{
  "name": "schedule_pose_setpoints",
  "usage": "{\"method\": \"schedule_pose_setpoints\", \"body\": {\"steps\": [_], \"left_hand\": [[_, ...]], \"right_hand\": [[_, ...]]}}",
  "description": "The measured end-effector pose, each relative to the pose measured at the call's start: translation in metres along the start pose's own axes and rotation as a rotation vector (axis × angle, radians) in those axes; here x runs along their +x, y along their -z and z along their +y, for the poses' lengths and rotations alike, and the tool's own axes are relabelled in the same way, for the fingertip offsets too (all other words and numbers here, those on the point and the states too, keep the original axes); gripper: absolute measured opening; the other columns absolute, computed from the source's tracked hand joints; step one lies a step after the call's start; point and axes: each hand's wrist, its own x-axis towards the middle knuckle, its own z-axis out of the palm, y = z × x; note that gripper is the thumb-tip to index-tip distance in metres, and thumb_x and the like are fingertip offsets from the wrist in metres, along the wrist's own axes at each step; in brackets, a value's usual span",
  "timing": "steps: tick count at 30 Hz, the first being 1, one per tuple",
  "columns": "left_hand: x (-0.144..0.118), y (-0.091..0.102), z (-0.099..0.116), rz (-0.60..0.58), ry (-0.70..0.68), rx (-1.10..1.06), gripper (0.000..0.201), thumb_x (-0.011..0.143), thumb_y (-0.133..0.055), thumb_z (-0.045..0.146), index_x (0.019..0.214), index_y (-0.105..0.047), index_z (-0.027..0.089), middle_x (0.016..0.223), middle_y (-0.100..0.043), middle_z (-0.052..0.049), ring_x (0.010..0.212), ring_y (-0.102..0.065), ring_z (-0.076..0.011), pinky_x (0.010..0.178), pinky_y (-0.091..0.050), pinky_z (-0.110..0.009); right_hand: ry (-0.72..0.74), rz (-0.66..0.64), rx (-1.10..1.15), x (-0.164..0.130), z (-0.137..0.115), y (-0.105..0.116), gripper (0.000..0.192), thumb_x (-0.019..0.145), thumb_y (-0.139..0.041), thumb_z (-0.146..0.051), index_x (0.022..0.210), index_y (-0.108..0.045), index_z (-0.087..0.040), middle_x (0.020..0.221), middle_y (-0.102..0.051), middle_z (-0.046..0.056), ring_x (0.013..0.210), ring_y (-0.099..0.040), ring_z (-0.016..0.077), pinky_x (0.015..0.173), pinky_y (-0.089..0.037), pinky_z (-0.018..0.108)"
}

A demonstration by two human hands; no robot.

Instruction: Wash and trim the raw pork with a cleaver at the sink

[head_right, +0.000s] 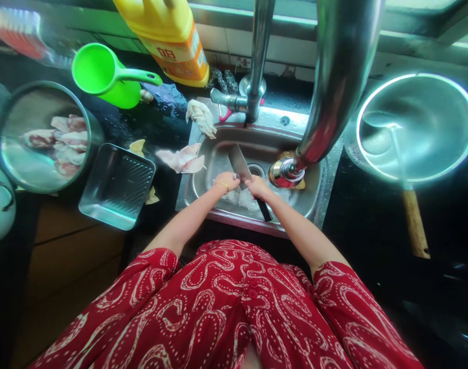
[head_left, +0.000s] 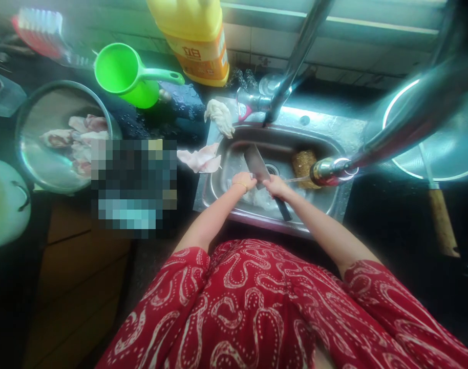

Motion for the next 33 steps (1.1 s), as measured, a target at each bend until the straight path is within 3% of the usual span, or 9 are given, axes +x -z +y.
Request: {"method": "schedule_pose_setpoints", "body": {"steps": [4,9,16,20,25,30,33], "left_hand": [[0.000,0.011,0.008,0.017,-0.019,0.082,0.041,0.086,-0.047,0.035,0.114,-0.069,0.014,0.115,-0.068,-0.016,0.108,-0.064,-0.0244,0.092,-0.049,-0.030],[0.009,0.019,0.003,0.007,-0.046,0.097,0.039,0.088,-0.043,0.031,0.112,-0.070,0.015,0.115,-0.069,-0.015,0.108,-0.064,-0.0236,0.092,-0.049,-0.030],[0.018,0.009,-0.016,0.109,-0.103,0.027,0.041,0.093,-0.034,0.032,0.105,-0.070,0.017,0.108,-0.071,-0.011,0.104,-0.065,-0.0218,0.090,-0.048,-0.028],[0.019,0.008,-0.020,0.159,-0.086,-0.011,0.040,0.092,-0.034,0.029,0.102,-0.071,0.018,0.107,-0.071,-0.011,0.103,-0.065,-0.0227,0.088,-0.048,-0.029],[0.033,0.025,-0.034,0.158,-0.060,-0.063,0.039,0.092,-0.036,0.031,0.103,-0.071,0.019,0.109,-0.070,-0.011,0.103,-0.064,-0.0224,0.089,-0.047,-0.029],[0.051,0.039,-0.043,0.146,-0.057,-0.175,0.042,0.094,-0.034,0.033,0.098,-0.073,0.017,0.106,-0.072,-0.010,0.103,-0.064,-0.0228,0.090,-0.046,-0.028],[0.061,0.045,-0.044,0.159,-0.033,-0.218,0.041,0.093,-0.037,0.031,0.098,-0.074,0.015,0.104,-0.072,-0.011,0.100,-0.065,-0.0230,0.088,-0.047,-0.027]], "right_hand": [[0.037,0.054,-0.132,0.005,-0.007,0.000,0.017,0.092,-0.041,-0.024,0.098,-0.055,-0.016,0.061,-0.053,0.000,0.037,-0.046,0.0114,0.040,-0.039,0.023],[0.028,0.081,-0.179,0.002,-0.013,0.001,0.021,0.094,-0.041,-0.026,0.102,-0.056,-0.014,0.073,-0.061,0.005,0.039,-0.049,0.0105,0.042,-0.040,0.023],[-0.009,0.021,-0.225,-0.013,-0.003,0.003,0.024,0.096,-0.040,-0.028,0.105,-0.056,-0.013,0.079,-0.064,0.006,0.041,-0.049,0.0094,0.041,-0.039,0.021],[0.048,0.012,-0.267,-0.005,-0.009,0.001,0.023,0.096,-0.041,-0.028,0.105,-0.056,-0.014,0.083,-0.065,0.008,0.043,-0.051,0.0101,0.043,-0.039,0.021],[0.097,0.040,-0.290,0.016,-0.028,-0.004,0.025,0.096,-0.043,-0.030,0.110,-0.055,-0.013,0.094,-0.066,0.012,0.054,-0.058,0.0127,0.046,-0.040,0.020],[0.132,-0.007,-0.357,0.020,-0.032,0.007,0.023,0.097,-0.040,-0.028,0.106,-0.056,-0.013,0.088,-0.067,0.012,0.055,-0.059,0.0138,0.050,-0.041,0.022],[0.186,0.028,-0.461,0.021,-0.033,0.014,0.022,0.096,-0.042,-0.025,0.105,-0.057,-0.012,0.095,-0.067,0.014,0.077,-0.065,0.0190,0.066,-0.045,0.024]]}}
